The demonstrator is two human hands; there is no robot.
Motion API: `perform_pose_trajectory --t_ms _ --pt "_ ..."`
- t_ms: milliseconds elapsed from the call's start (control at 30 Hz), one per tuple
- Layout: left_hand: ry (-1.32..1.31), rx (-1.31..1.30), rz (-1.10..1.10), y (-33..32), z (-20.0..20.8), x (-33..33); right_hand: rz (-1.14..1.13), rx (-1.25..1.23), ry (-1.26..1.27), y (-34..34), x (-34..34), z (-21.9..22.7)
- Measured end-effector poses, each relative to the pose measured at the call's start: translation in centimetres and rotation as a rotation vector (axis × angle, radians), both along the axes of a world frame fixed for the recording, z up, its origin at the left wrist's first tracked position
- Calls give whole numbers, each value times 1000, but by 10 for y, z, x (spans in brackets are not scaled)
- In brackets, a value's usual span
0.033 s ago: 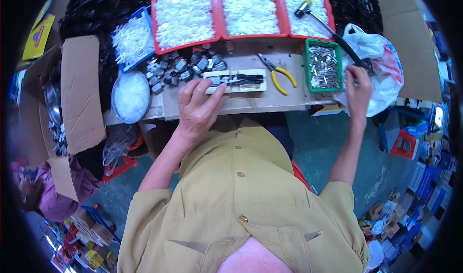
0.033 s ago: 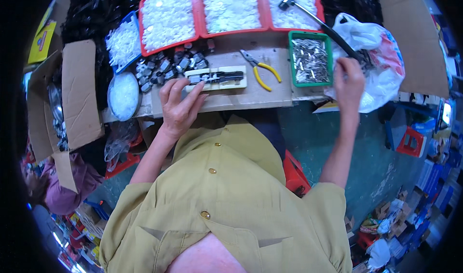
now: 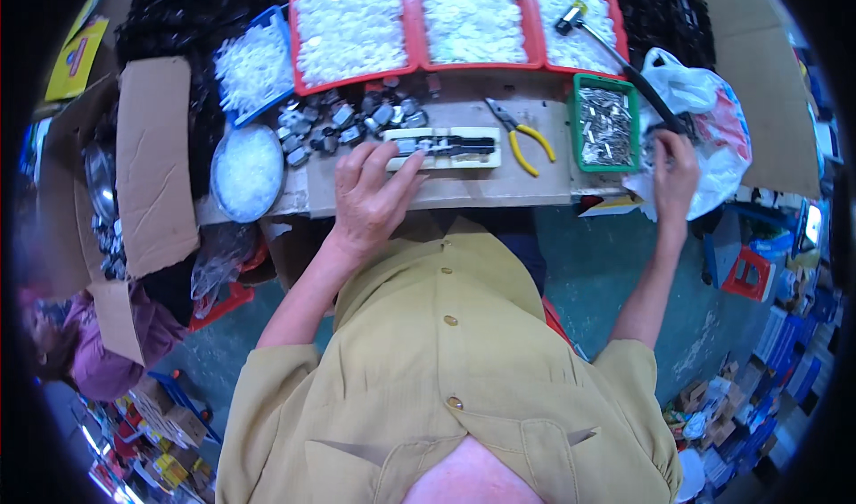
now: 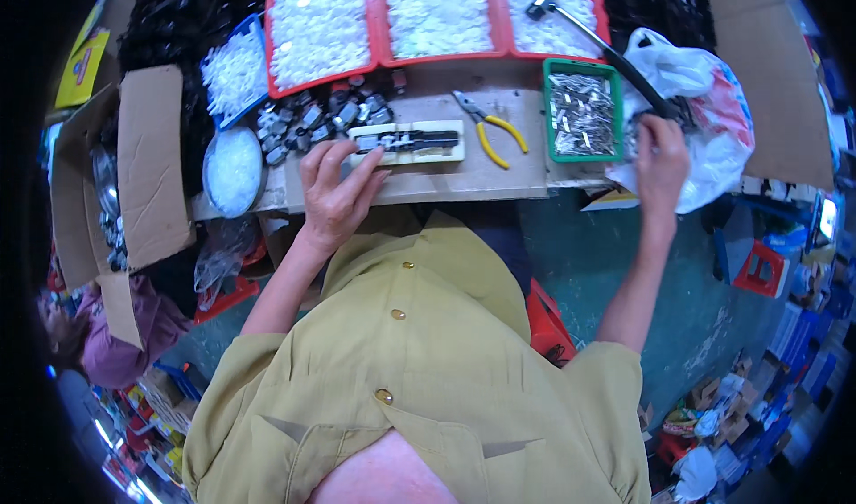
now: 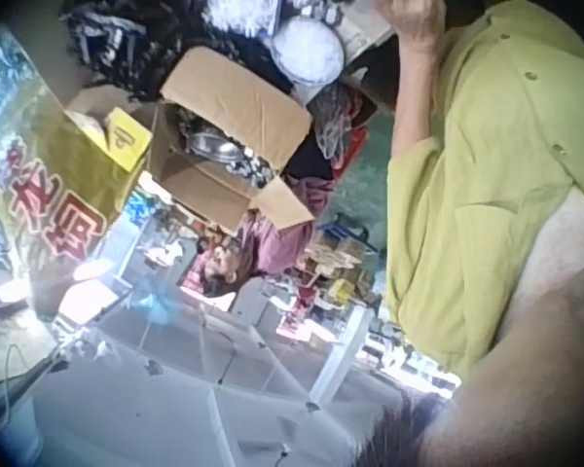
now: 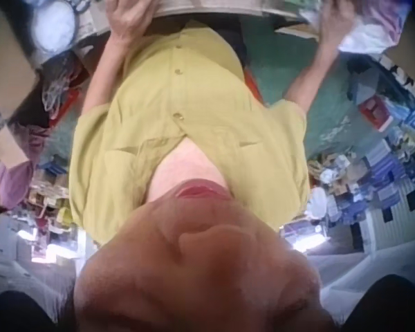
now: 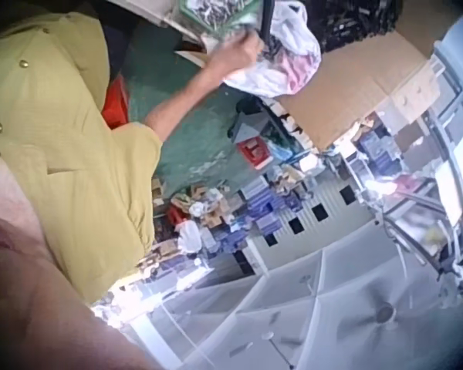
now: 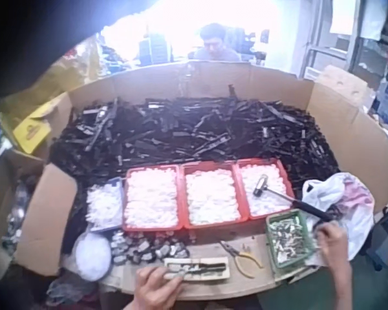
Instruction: The person assembles small metal lock cylinders at a workbench. They insert white plastic components and metal pins into the cylinders, using a small hammer to tap parts into place and pliers to adjust internal mechanisms. The person handles the components one by one, placing finished units on the table.
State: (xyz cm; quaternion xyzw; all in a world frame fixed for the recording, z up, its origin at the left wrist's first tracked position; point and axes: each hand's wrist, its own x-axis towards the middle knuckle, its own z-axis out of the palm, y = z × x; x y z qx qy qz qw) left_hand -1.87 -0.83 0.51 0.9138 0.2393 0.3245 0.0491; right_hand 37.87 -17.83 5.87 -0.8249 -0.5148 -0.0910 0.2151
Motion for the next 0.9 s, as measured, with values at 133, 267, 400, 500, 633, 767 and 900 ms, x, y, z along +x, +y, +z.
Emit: perform_pose_trajectory --t_ms 133,267,400,500,633,767,900 --pt "26 17 -2 4 -3 0 -99 -174 -120 -25 30 -17" --pt "45 30 -4 5 -7 1 -116 -276 -83 -19 37 -29" --pt "67 58 -8 7 -9 0 -107 -267 -126 -13 36 -27" --pt "88 75 -22 9 -8 1 -103 -243 -124 -14 38 -29" --pt "111 77 -63 16 -3 3 -112 -210 -81 -19 49 -35" --pt "93 50 -88 17 0 4 -99 -14 167 -35 62 -39" --pt "62 -42 -130 21 11 3 -154 158 446 -64 94 -61"
